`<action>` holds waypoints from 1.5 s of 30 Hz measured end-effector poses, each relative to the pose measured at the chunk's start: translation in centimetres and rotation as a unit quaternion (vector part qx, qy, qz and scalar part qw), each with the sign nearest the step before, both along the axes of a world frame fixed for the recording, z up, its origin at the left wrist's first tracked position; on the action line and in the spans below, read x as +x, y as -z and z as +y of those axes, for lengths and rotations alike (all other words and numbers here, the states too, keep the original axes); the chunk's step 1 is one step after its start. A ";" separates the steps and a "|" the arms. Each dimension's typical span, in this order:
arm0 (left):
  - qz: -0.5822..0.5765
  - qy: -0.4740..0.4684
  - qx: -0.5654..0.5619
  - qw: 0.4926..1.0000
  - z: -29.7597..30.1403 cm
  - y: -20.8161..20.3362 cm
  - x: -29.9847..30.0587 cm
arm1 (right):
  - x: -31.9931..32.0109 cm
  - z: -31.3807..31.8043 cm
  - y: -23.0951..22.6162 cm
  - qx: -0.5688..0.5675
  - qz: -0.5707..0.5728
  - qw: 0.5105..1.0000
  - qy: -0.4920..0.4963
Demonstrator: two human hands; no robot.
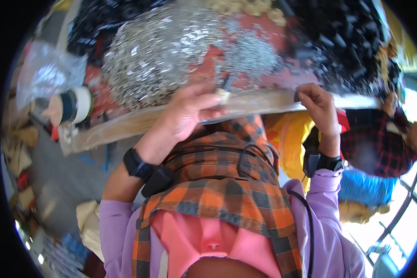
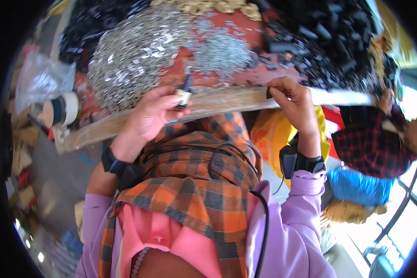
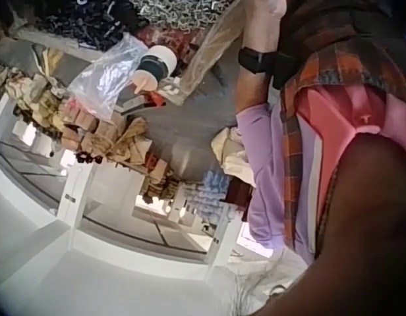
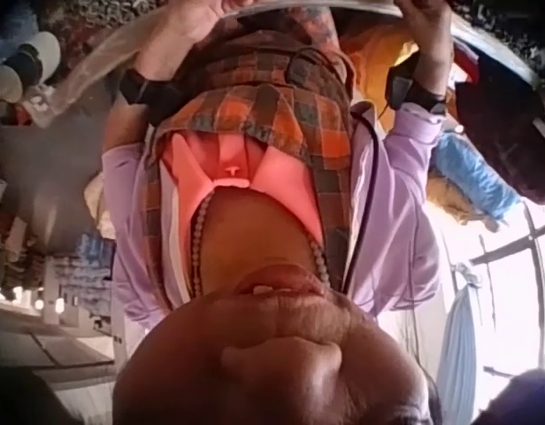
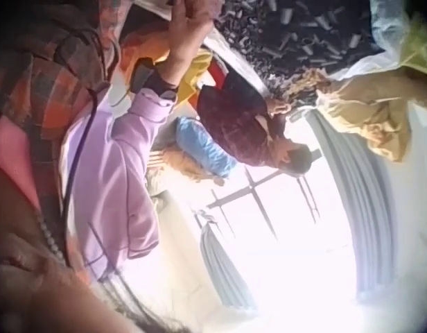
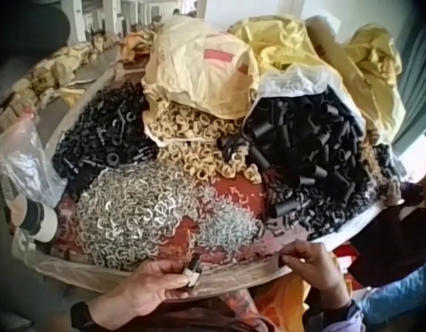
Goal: The person assembles components by hand, picking up a black plastic part and a metal clip from the table. They fit the metal clip onto the plastic part, then pick up a small metal pin and insert it into the assembly before setting the unit aside.
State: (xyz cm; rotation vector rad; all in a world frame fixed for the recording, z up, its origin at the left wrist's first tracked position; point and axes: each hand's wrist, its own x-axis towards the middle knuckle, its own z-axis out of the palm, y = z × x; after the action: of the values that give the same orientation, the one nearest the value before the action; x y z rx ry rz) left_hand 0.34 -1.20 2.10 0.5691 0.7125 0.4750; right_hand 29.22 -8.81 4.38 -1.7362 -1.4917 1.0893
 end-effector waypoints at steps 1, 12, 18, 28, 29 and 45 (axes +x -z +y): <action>-0.011 0.016 0.010 1.000 0.0 0.0 -0.3 | -1.2 1.3 0.0 0.018 0.009 1.000 -0.003; 0.003 0.021 0.033 0.999 -3.0 -1.0 -9.5 | -16.5 9.3 -2.7 -0.080 0.148 0.950 -0.263; 0.023 0.056 0.032 0.998 -4.1 -0.6 -13.4 | -26.5 12.8 -2.4 -0.045 0.159 0.917 -0.363; 0.032 0.045 0.024 0.998 -3.5 -0.6 -12.0 | -15.0 8.1 -3.4 0.083 -0.011 0.975 -0.207; 0.029 0.048 0.024 0.998 -3.2 -0.5 -11.6 | -12.4 7.1 -3.1 0.108 -0.094 0.977 -0.157; 0.014 0.092 0.024 0.995 -0.9 -1.4 -1.2 | 1.3 3.1 3.1 0.168 -0.201 0.964 0.054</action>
State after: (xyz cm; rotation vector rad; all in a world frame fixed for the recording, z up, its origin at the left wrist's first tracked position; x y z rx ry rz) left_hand -0.83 -2.09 3.52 0.6813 0.6701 0.3146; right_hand 30.56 -5.76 1.27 -1.8314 -1.6801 0.4059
